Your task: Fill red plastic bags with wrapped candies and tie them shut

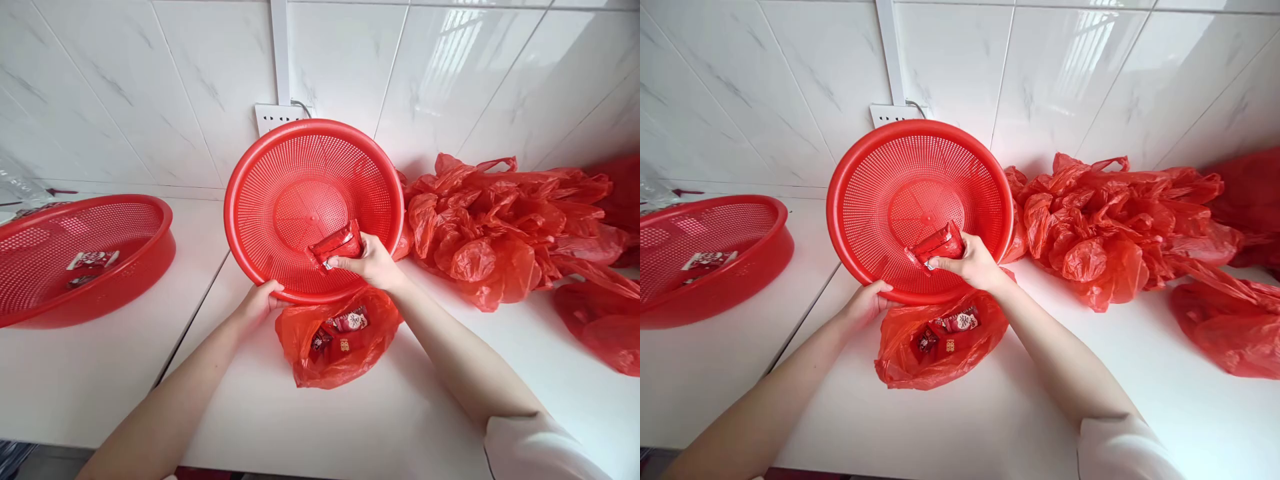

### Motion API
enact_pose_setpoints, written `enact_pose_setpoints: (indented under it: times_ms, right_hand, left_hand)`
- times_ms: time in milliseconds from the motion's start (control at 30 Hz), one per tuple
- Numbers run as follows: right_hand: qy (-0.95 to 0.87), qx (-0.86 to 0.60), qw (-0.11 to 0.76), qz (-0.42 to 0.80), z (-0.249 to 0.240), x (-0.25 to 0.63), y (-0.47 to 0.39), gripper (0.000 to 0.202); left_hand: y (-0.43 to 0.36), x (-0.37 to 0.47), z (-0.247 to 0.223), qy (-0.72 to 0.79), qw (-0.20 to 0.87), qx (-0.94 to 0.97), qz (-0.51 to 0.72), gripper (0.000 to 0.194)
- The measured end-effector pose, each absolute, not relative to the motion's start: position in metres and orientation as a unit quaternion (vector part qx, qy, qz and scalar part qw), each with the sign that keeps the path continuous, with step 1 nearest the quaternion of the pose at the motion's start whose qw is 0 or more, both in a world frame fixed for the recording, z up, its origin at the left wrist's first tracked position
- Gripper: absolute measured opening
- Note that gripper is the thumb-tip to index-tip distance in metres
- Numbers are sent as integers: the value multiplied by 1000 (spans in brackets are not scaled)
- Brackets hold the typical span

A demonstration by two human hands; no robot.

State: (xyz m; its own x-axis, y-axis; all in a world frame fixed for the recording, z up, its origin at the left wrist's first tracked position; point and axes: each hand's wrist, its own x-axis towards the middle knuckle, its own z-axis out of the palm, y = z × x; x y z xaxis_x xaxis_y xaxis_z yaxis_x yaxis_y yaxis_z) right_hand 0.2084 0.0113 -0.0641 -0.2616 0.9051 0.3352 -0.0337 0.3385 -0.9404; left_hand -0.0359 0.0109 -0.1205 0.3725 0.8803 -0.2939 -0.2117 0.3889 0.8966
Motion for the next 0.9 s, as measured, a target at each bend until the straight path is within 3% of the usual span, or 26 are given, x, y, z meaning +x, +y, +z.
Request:
enact_pose_setpoints:
  times_ms: [133,300,367,467,633,767,900]
  right_hand:
    - [-737,-308,389,459,-35,230,-2,36]
    - [-865,-235,71,437,-10,255,-16,27]
    - [-887,-213,12,410,-13,252,-17,27]
    - [-909,-205,2,362,-28,233,-17,28]
    - [-921,-261,92,273,-42,207,-19,39]
    - [-913,-285,26,291,-35,217,-25,53]
    - [-891,-362,70,264,-23,236,-28,50]
  left_hand:
    - [8,-33,-114,438,715,390,381,10]
    - [6,-30,-111,430,708,397,395,22]
    - [8,-30,-113,425,711,398,394,28]
    - [9,-31,-114,420,718,398,387,32]
    - [10,-32,-113,403,735,402,369,35]
    - [12,-34,-118,392,734,398,386,34]
    - [15,-37,-123,392,725,386,413,31]
